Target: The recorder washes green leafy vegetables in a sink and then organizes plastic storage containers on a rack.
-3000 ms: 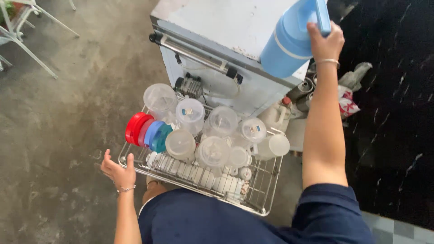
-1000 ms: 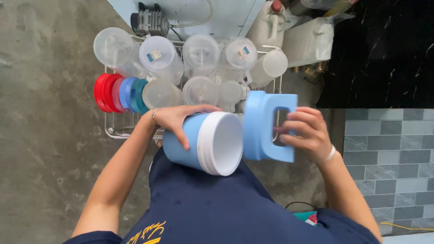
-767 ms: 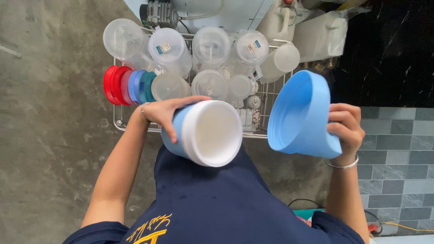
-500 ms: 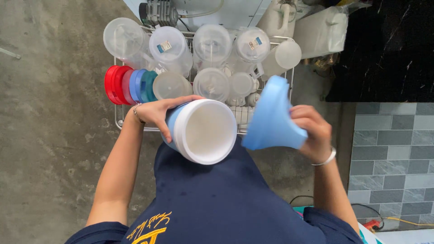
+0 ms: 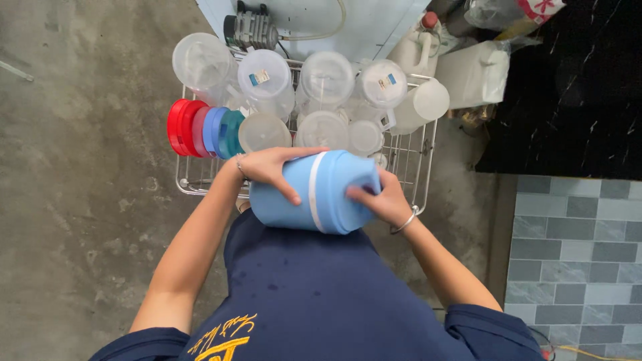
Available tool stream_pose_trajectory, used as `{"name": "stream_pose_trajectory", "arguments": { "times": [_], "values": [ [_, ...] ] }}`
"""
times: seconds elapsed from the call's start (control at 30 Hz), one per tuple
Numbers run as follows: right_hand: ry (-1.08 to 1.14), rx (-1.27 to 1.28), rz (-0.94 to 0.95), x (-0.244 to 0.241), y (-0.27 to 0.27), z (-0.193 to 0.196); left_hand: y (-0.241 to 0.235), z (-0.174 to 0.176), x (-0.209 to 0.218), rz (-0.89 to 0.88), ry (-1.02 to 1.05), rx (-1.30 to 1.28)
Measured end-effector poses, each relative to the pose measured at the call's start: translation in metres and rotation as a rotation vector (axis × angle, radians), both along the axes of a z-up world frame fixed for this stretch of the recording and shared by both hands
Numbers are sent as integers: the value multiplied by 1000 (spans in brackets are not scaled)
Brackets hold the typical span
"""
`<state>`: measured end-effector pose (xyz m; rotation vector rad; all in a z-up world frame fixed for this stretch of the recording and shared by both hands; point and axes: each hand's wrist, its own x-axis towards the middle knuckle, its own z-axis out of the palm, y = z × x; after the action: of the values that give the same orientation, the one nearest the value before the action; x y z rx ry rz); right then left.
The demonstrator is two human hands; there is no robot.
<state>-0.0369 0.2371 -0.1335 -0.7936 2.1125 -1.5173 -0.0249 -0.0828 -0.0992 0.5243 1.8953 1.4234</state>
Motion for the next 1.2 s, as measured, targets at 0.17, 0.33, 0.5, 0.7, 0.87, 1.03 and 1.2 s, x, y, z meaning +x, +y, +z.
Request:
{"name": "stream_pose_trajectory", "arguments": {
  "times": [0.17, 0.33, 0.5, 0.7, 0.87, 1.03, 1.2],
  "values": [
    [-1026, -102, -419, -3, 39, -63, 26, 17, 11, 74, 147, -288],
    [-1482, -361, -296, -15, 34, 17, 18, 2, 12, 106, 202, -295],
    [-849, -44, -280, -9, 68, -13, 14, -15, 4, 122, 74, -223],
    [483, 208, -32, -13, 47, 27, 20, -9, -2, 84, 60, -241],
    [741, 294, 50, -21, 72, -39, 27, 0, -3, 57, 131, -276],
    [-1016, 275, -373, -7, 76, -82, 28, 8, 3, 60, 323, -304],
    [-570, -246, -34, -21, 92, -31, 22, -3, 5, 102, 246, -339]
  ]
}}
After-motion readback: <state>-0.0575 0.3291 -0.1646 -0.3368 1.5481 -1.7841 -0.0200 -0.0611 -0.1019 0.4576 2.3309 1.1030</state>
